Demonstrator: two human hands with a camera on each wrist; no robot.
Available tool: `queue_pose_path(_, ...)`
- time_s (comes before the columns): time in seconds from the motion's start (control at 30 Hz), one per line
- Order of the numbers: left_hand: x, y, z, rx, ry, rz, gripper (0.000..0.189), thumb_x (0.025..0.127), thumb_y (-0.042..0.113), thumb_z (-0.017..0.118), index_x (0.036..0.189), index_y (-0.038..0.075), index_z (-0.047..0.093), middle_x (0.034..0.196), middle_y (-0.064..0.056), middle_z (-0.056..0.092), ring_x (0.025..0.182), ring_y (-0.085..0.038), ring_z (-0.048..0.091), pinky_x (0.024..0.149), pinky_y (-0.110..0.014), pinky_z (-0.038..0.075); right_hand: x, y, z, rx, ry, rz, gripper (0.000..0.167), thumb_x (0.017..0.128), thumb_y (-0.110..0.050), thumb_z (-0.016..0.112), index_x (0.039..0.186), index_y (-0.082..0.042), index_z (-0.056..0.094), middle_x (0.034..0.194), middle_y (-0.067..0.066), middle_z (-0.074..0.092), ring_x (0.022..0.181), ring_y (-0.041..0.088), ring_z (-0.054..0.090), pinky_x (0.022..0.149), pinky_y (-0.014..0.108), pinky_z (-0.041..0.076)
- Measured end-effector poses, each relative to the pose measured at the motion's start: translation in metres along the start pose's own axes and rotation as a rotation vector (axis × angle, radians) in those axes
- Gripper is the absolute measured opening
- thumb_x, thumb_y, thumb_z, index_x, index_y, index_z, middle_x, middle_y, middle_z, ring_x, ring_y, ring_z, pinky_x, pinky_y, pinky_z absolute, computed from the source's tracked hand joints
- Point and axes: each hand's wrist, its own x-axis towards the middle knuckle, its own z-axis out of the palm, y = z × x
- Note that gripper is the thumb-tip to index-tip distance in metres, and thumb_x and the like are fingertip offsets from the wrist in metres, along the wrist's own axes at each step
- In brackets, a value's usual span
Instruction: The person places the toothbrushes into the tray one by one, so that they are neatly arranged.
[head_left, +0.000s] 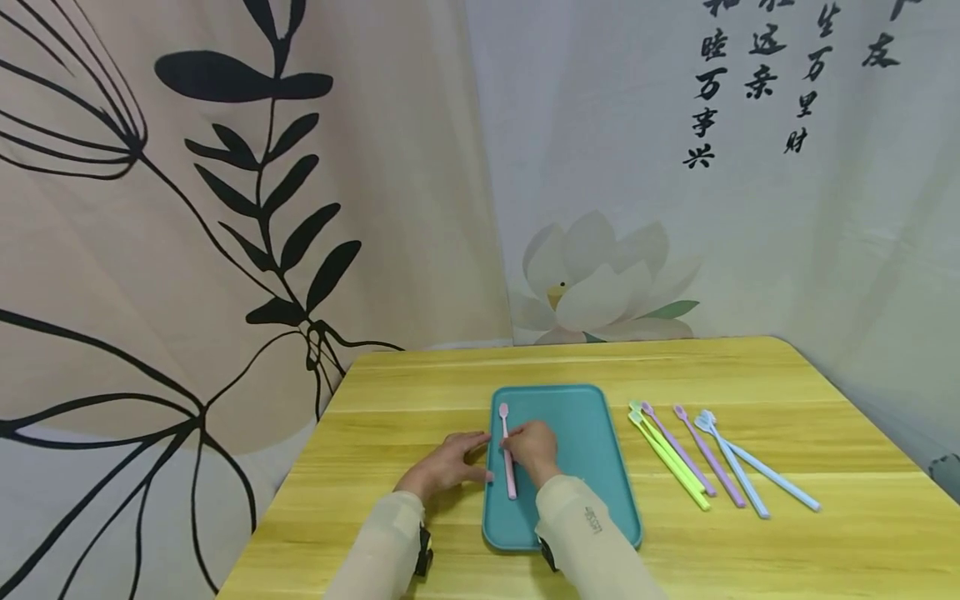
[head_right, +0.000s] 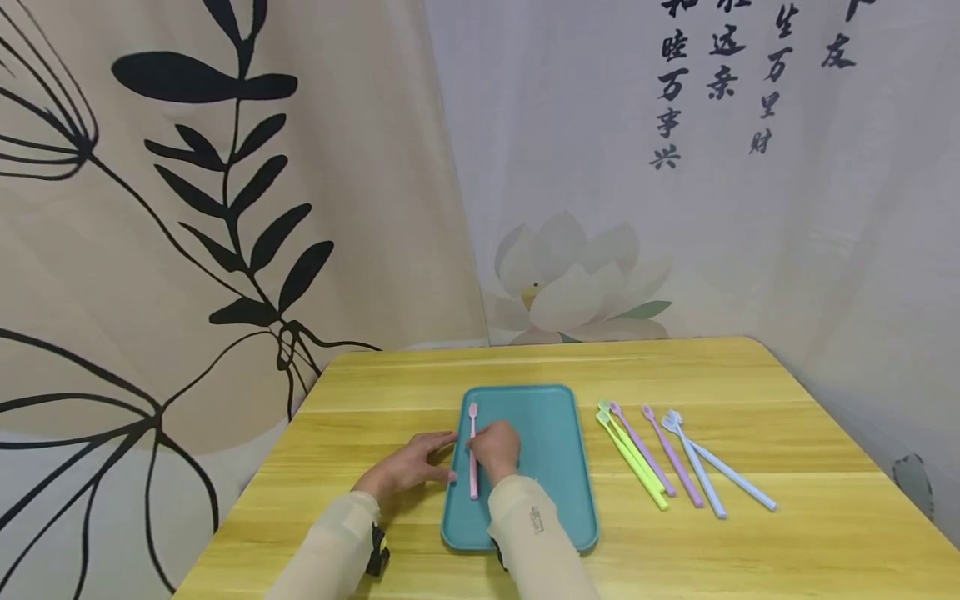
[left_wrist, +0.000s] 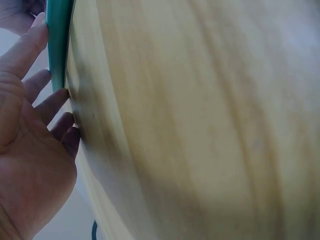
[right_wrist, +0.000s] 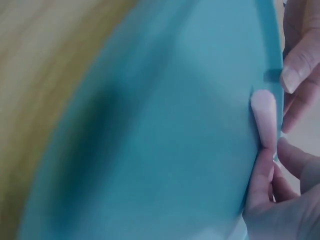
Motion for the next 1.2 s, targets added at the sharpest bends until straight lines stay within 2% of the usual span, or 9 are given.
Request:
queue_pose_path(0.23, 0.0002, 0.0016, -0.0006, -0.014, -0.003, -0.009, 0.074, 0.088, 0.031, 0.077, 0.151, 0.012, 0.044, 0.155, -0.014, 0.037, 0.144, -0.039, 0.024, 0.113, -0.062, 0.026, -0.0027, -0.0026, 0.0018, 0.028, -0.032, 0.007, 0.007, 0.086, -0.006, 0.076, 0.084, 0.0, 0.076, 0.068, 0.005, 0.066, 0.059, 0.014, 0.063, 0.057, 0.028, 0.054)
queue_pose_path(0.83, -0.0003, -0.0003, 0.002, -0.02, 0.005, -0.017, 0.073, 0.088, 0.029, 0.077, 0.151, 0.014, 0.044, 0.155, -0.014, 0.037, 0.144, -0.039, 0.025, 0.113, -0.061, 0.026, -0.0056, -0.001, -0.0013, 0.035, -0.044, -0.024, 0.008, 0.087, -0.002, 0.07, 0.086, 0.005, 0.075, 0.066, 0.006, 0.065, 0.057, 0.014, 0.064, 0.054, 0.026, 0.055)
queue_pose_path(1.2, -0.0007, 0.0007, 0.0003, -0.03, 0.004, -0.01, 0.074, 0.087, 0.029, 0.078, 0.151, 0.012, 0.044, 0.154, -0.015, 0.036, 0.144, -0.04, 0.024, 0.112, -0.062, 0.027, -0.0032, 0.0022, -0.0002, 0.061, -0.086, -0.019, 0.012, 0.089, -0.002, 0.068, 0.094, 0.007, 0.073, 0.071, 0.008, 0.066, 0.061, 0.016, 0.065, 0.056, 0.028, 0.056)
